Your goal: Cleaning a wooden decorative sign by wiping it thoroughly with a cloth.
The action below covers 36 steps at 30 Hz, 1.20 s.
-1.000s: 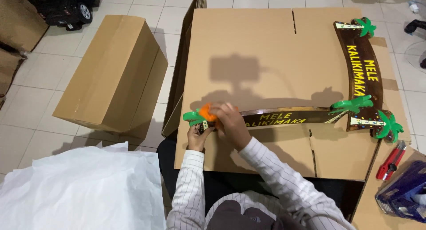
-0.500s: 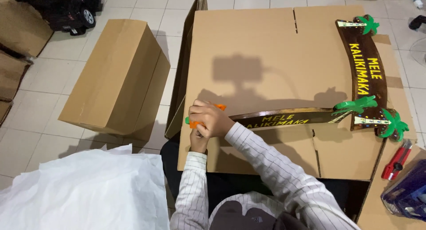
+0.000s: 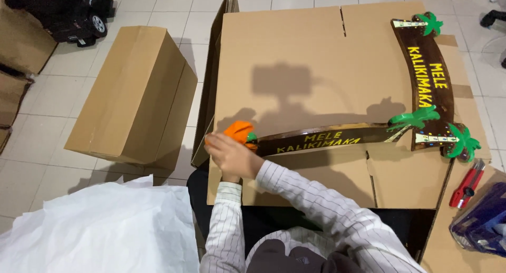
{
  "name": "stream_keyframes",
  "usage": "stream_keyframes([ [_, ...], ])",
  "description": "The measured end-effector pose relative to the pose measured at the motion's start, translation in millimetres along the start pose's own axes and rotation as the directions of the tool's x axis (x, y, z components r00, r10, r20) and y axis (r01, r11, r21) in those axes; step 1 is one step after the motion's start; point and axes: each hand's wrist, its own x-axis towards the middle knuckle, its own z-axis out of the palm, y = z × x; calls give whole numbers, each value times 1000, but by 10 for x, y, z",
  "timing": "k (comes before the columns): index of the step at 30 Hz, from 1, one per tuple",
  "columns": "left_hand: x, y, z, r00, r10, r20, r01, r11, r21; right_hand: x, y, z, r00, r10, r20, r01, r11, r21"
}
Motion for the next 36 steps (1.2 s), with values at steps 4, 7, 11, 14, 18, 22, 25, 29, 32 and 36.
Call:
stream_keyframes([
  [4, -471, -174, 518, 947, -125, -295, 94, 989, -117, -160, -203, 148, 998, -45, -47, 49, 995, 86],
  [7, -569, -62, 331, 949, -20, -314, 46, 996, 75, -403, -183, 111, 994, -77, -79, 88, 985, 147],
  [11, -1096, -841, 1539, 856, -329, 398, 516, 546, -660, -755, -139, 18, 986, -122, -115, 148, 958, 247],
  [14, -1697, -566, 2382, 390, 495, 777, 722, -688, 75, -1093, 43, 99, 994, -93, -49, 101, 975, 200],
  [18, -1073, -515, 1405, 688, 424, 589, 723, -330, -607, -728, 33, -946, 951, 97, -292, -118, 991, -56],
  [22, -945, -542, 1304, 668, 403, 625, 741, -283, -609, -1122, 301, -1099, 972, 181, -153, -223, 913, -342],
  [25, -812, -503, 1111, 688, 398, 607, 722, -298, -624, -1367, 517, -1508, 949, 219, -226, -295, 867, -401],
  [29, -824, -507, 1160, 688, 393, 611, 723, -287, -629, -1843, 648, -2262, 834, 398, -382, -534, 757, -377],
  [32, -847, -552, 1175, 690, 393, 608, 717, -258, -647, -2252, 641, -2481, 789, 466, -401, -608, 684, -402],
  [36, -1112, -597, 1502, 681, 415, 603, 721, -237, -652, -2285, 347, -2483, 768, 457, -448, -627, 679, -382],
])
